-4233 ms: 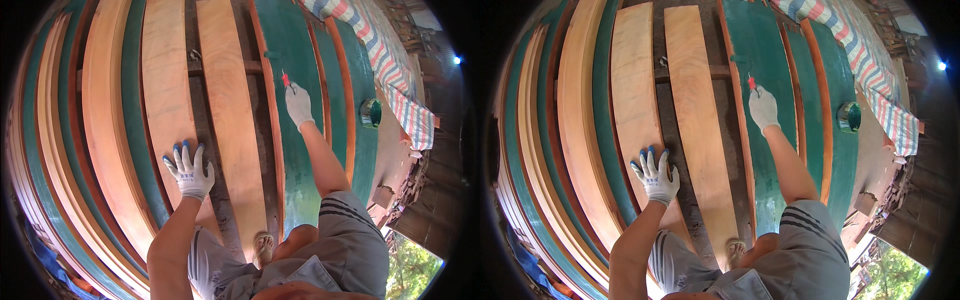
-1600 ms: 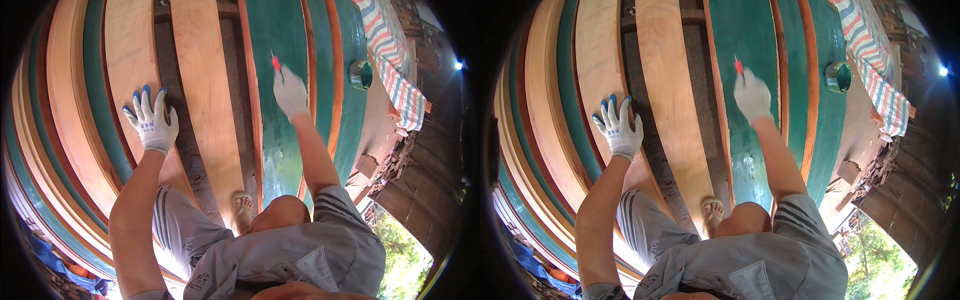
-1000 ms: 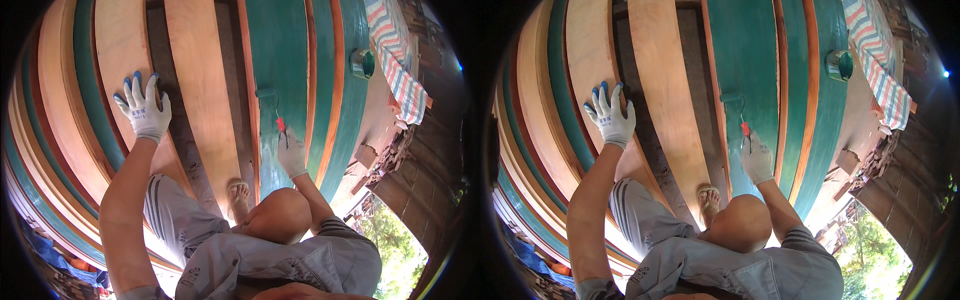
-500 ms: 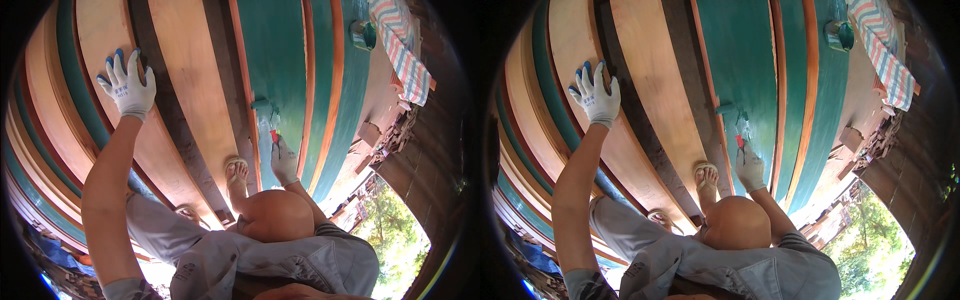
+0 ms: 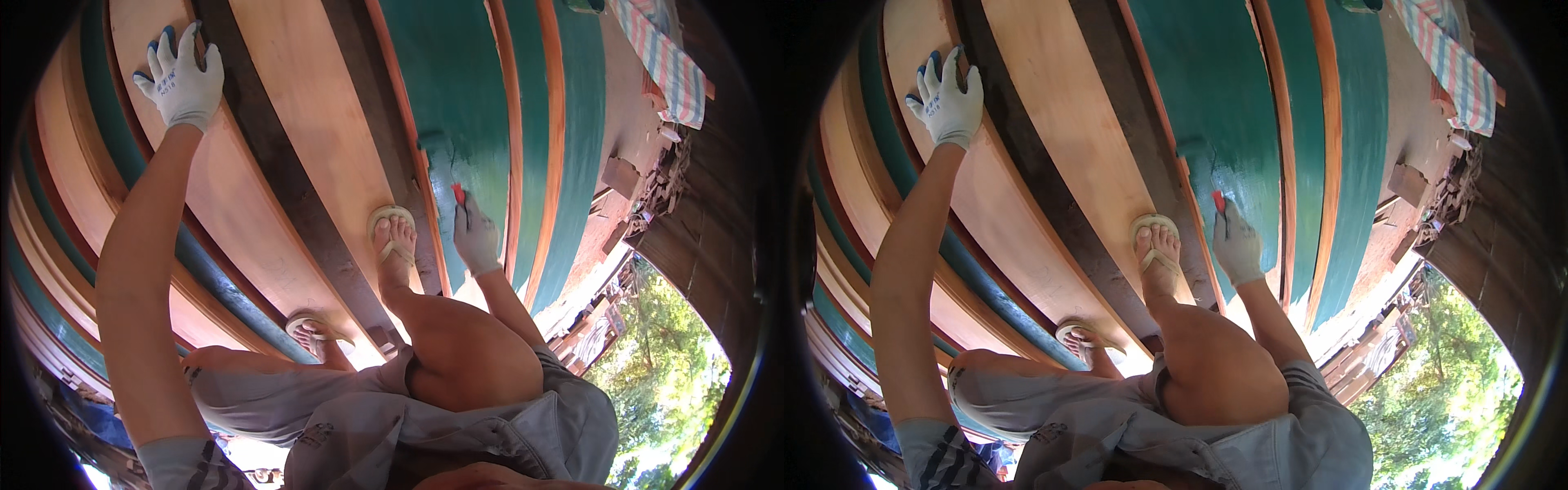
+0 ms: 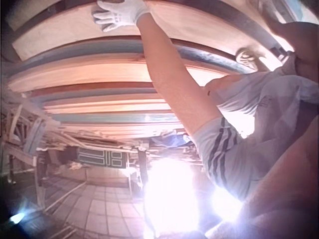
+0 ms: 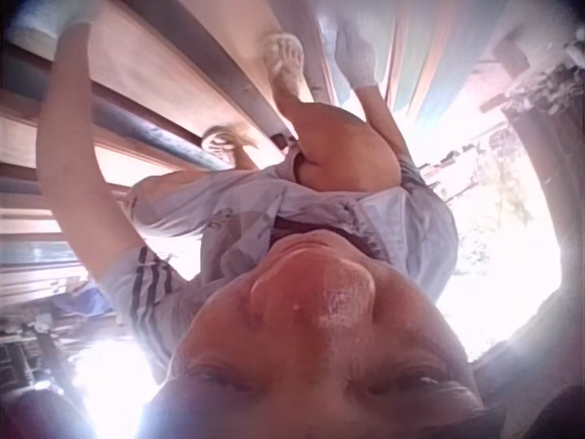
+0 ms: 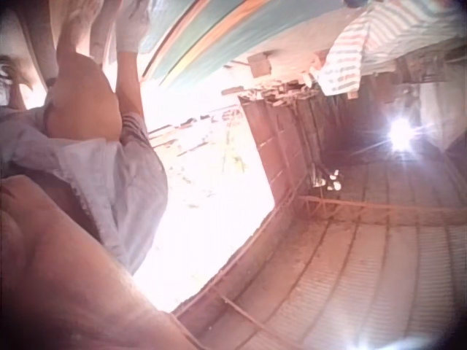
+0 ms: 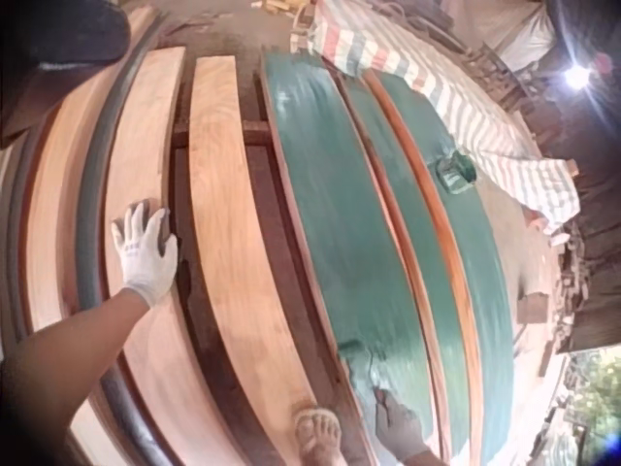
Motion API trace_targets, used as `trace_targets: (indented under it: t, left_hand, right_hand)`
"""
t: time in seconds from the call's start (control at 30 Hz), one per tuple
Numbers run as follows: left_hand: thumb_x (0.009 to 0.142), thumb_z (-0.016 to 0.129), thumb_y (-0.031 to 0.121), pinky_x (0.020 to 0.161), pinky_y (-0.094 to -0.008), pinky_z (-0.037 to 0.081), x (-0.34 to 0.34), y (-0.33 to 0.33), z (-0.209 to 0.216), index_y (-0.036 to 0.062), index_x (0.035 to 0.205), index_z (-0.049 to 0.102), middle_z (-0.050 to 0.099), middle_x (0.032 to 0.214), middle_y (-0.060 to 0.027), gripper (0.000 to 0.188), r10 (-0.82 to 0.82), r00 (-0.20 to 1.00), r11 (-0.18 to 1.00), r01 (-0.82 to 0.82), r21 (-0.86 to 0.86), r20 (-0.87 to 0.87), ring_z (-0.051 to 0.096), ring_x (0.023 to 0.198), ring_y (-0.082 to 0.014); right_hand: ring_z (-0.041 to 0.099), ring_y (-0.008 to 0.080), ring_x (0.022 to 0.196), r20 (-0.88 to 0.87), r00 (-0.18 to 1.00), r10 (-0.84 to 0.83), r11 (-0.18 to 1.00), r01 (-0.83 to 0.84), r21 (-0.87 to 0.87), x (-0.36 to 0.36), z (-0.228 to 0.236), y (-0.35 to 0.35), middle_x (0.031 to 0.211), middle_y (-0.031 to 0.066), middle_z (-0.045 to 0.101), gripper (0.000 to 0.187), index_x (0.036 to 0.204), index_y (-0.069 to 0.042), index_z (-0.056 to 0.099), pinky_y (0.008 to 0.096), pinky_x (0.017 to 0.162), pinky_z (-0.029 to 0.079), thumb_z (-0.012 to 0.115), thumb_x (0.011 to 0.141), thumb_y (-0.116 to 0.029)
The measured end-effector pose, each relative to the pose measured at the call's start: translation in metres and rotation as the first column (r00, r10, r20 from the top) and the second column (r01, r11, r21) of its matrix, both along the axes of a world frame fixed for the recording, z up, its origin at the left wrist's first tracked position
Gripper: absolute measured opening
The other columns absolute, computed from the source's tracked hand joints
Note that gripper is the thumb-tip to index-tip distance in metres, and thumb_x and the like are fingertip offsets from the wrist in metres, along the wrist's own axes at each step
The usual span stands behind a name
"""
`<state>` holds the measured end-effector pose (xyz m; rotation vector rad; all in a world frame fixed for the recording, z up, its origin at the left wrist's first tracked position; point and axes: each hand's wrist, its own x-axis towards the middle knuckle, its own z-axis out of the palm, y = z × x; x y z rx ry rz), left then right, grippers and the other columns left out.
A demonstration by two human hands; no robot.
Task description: The person paints wooden planks with green paint using a small roller. They dip the roller into a paint container and apply paint along the length of each plank, moving from one plank to the next.
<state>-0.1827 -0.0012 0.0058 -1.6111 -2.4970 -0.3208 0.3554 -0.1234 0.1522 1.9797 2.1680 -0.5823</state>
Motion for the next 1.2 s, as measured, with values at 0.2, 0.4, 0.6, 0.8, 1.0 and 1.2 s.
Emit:
trace_targets:
  t: [0.2,0.4,0.6,0.8,1.0,1.2]
  left_hand:
    - [0.103,0.06,0.048,0.131,-0.0634,0.012,0.006,-0.016,0.0,0.0324,0.15,0.061,0.043,0.168,-0.0129,0.049,-0.106,0.992,0.987,0.096,0.129,0.074,0.031,0.161,-0.035]
    - [0.101,0.065,0.043,0.132,-0.0599,0.015,0.052,-0.085,0.008,0.0321,0.15,0.061,0.044,0.168,-0.0114,0.051,-0.194,0.976,0.98,0.189,0.055,0.1,0.032,0.16,-0.0353]
    - [0.1,0.067,0.039,0.131,-0.0603,0.015,0.05,-0.095,0.013,0.0308,0.15,0.062,0.045,0.167,-0.0123,0.051,-0.182,0.979,0.982,0.175,0.078,0.09,0.033,0.159,-0.037]
    - [0.097,0.067,0.029,0.131,-0.0641,0.016,0.053,-0.091,0.019,0.0217,0.142,0.065,0.045,0.166,-0.0168,0.046,-0.153,0.98,0.988,0.149,0.041,0.127,0.035,0.157,-0.0402]
    - [0.094,0.067,0.027,0.13,-0.0663,0.013,0.063,-0.085,0.034,0.0199,0.136,0.065,0.045,0.164,-0.0178,0.043,-0.119,0.971,0.99,0.131,-0.044,0.207,0.031,0.157,-0.0432]
    - [0.093,0.068,0.026,0.128,-0.0671,0.016,0.067,-0.08,0.038,0.019,0.125,0.07,0.054,0.15,-0.0161,0.033,-0.071,0.968,0.997,0.07,0.013,0.242,0.04,0.149,-0.0424]
  right_hand:
    - [0.072,0.0455,0.079,-0.126,0.992,-0.024,0.997,0.034,0.07,-0.019,0.002,0.019,0.091,0.0239,0.074,0.033,0.135,-0.005,0.064,0.0552,0.07,0.056,0.055,0.109,-0.022]
    - [0.071,0.0467,0.082,-0.08,0.997,-0.006,0.994,0.014,0.104,-0.011,-0.02,0.012,0.093,0.0247,0.074,0.032,0.136,-0.007,0.063,0.0553,0.07,0.056,0.055,0.109,-0.021]
    - [0.075,0.041,0.083,0.016,0.997,-0.075,0.997,0.075,-0.031,0.093,0.007,-0.14,0.102,0.0185,0.077,0.037,0.142,-0.012,0.062,0.0507,0.069,0.058,0.058,0.107,-0.023]
    - [0.077,0.0385,0.088,-0.069,0.927,-0.37,0.929,0.367,-0.043,0.101,0.019,-0.155,0.102,0.0214,0.076,0.027,0.127,-0.009,0.071,0.0458,0.073,0.058,0.06,0.107,-0.022]
    - [0.071,0.0384,0.072,-0.283,0.903,-0.323,0.913,0.376,0.157,0.052,-0.023,-0.03,0.078,0.0224,0.067,0.02,0.109,-0.002,0.067,0.0445,0.068,0.052,0.064,0.104,-0.021]
    - [0.056,0.0225,0.061,-0.459,0.821,-0.34,0.901,0.424,0.092,0.002,-0.014,0.052,0.075,0.0137,0.056,0.02,0.096,-0.002,0.059,0.0433,0.061,0.045,0.066,0.104,-0.018]
